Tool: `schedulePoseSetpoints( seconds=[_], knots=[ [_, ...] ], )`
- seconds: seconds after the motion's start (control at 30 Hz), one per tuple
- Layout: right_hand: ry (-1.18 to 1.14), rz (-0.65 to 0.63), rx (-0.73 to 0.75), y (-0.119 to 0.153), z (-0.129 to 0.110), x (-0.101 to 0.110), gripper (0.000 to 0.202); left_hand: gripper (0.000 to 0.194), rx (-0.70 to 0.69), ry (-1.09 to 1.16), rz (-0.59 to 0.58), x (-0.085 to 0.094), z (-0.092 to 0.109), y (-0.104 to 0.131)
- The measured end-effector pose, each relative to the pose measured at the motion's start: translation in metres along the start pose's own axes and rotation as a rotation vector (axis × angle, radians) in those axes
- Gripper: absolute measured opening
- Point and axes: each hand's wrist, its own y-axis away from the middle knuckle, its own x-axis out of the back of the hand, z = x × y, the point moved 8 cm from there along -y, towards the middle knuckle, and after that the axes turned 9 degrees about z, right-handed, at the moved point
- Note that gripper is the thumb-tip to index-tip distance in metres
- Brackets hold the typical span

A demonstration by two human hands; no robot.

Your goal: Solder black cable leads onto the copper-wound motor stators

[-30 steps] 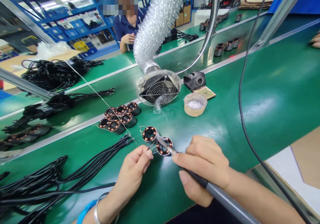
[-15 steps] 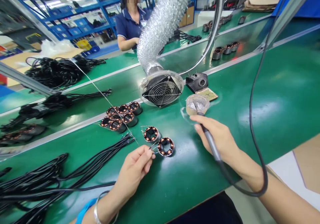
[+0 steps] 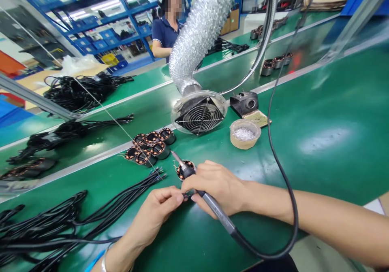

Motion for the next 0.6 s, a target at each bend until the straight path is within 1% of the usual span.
schedulePoseSetpoints(
  seconds=[0.07,0.2,0.33,0.43,0.5,0.53,0.6],
  knots=[
    [-0.038,0.018,-0.017,0.0,0.001,0.001,0.017,0.026,-0.024,-0.028,-0.02,-0.003,0.003,0.001],
    [-0.101,0.044,-0.077,-0.003,0.004,0.004,0.022,0.028,-0.105,-0.163,-0.049,-0.009,0.01,0.002],
    [-0.124,0.0,-0.107,-0.008,0.003,-0.002,0.018,0.027,-0.213,-0.272,-0.016,-0.006,0.02,0.002],
    [-0.126,0.042,-0.114,-0.007,-0.003,-0.002,0.019,0.023,-0.287,-0.345,0.019,-0.004,0.023,0.012],
    [-0.098,0.074,-0.123,-0.003,-0.009,-0.003,0.021,0.02,-0.281,-0.312,0.02,-0.006,0.019,0.026],
    [-0.068,0.086,-0.127,-0.001,-0.012,-0.004,0.021,0.022,-0.243,-0.247,0.013,-0.008,0.014,0.035],
    [-0.004,0.099,-0.138,0.005,-0.017,-0.006,0.017,0.038,-0.122,-0.084,-0.003,-0.013,0.002,0.052]
  ],
)
